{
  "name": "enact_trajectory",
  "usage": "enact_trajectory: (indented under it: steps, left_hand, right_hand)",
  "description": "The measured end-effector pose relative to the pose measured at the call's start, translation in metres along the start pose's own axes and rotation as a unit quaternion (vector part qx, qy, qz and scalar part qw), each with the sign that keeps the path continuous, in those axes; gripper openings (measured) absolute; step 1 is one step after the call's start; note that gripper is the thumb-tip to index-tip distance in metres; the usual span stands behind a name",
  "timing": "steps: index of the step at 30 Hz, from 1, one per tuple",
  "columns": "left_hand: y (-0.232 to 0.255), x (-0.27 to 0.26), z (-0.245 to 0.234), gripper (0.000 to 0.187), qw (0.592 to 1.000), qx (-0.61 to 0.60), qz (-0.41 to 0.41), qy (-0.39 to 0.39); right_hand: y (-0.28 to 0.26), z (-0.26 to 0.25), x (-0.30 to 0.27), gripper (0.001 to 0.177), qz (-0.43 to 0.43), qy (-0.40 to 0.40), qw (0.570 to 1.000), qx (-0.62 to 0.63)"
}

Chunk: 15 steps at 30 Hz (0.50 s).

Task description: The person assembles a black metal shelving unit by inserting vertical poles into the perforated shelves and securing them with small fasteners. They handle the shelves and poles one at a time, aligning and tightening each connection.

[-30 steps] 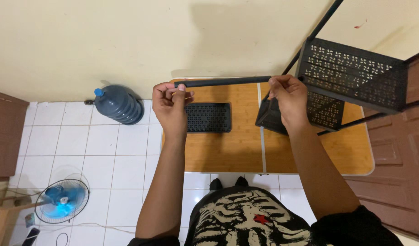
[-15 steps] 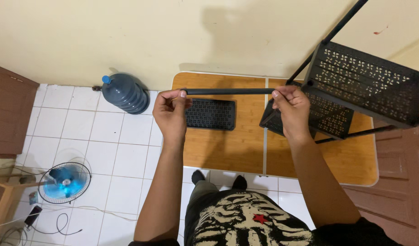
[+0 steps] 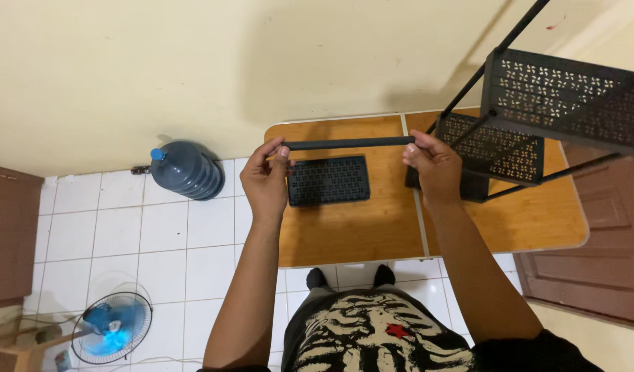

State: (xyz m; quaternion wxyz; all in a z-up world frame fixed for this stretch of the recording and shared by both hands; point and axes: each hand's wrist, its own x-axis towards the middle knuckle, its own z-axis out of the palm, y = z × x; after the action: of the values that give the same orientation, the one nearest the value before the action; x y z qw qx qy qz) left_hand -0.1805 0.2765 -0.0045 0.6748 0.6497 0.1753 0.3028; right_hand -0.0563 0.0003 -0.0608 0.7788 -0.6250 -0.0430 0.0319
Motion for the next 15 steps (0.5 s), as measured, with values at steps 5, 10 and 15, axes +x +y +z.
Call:
enact_trajectory:
  steps: [5, 10, 15]
  left_hand:
    - [-0.012, 0.010, -0.021, 0.024, 0.999, 0.032, 0.013, -0.020]
    - [-0.023, 0.012, -0.030, 0.026, 0.999, 0.042, -0.016, -0.029]
    - [-0.034, 0.011, -0.029, 0.027, 0.997, 0.058, -0.038, -0.028]
  right_hand:
    - [0.014, 0.017, -0.013, 0.025, -0.047, 0.004, 0.998, 0.037]
    - [0.020, 0.023, -0.024, 0.024, -0.013, 0.045, 0.998, -0.036]
    - [0.033, 0.020, -0.021, 0.027, -0.023, 0.046, 0.997, -0.065]
